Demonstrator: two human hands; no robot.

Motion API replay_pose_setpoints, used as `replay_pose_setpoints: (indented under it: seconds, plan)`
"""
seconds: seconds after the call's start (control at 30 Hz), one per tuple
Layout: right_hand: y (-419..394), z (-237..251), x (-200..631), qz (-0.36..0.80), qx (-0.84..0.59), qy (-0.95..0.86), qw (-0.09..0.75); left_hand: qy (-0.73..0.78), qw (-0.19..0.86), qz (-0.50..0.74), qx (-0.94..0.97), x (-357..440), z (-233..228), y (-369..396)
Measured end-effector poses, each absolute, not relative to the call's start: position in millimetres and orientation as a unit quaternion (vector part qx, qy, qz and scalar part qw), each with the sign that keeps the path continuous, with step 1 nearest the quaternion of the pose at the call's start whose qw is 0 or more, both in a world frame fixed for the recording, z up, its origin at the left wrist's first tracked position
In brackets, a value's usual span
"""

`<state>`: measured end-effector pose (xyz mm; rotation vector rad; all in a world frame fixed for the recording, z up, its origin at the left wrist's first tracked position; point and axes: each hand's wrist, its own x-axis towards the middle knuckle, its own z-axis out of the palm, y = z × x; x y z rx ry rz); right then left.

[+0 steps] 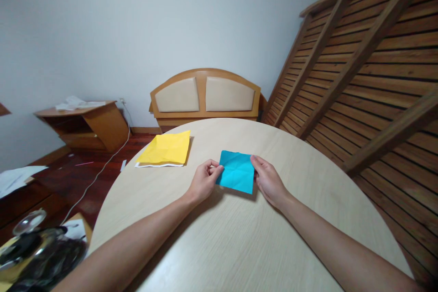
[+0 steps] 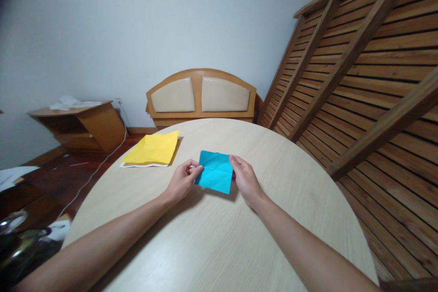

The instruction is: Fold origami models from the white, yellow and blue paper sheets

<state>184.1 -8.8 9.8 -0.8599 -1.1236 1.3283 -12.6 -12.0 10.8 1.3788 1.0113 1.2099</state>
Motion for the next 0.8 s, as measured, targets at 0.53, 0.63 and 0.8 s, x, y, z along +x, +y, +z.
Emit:
replay_pose_setpoints:
  seconds: [0.53,0.63,0.8]
  plan:
    - [-4.8,7.6,187.4,0.308,-0.477,-0.516,0.641,0.38,0.53,0.439,0.618,-7.0,0.8,-17.0]
    - [-4.8,11.8,188.3,0.246,-0.486,-0.562,0.623,0.384,0.529,0.437,0.618,-6.2,2.4,-18.6]
    - [-0.3,13.1,192.5,0.211,-0.501,-0.59,0.597,0.388,0.527,0.436,0.618,-4.5,3.6,-21.1]
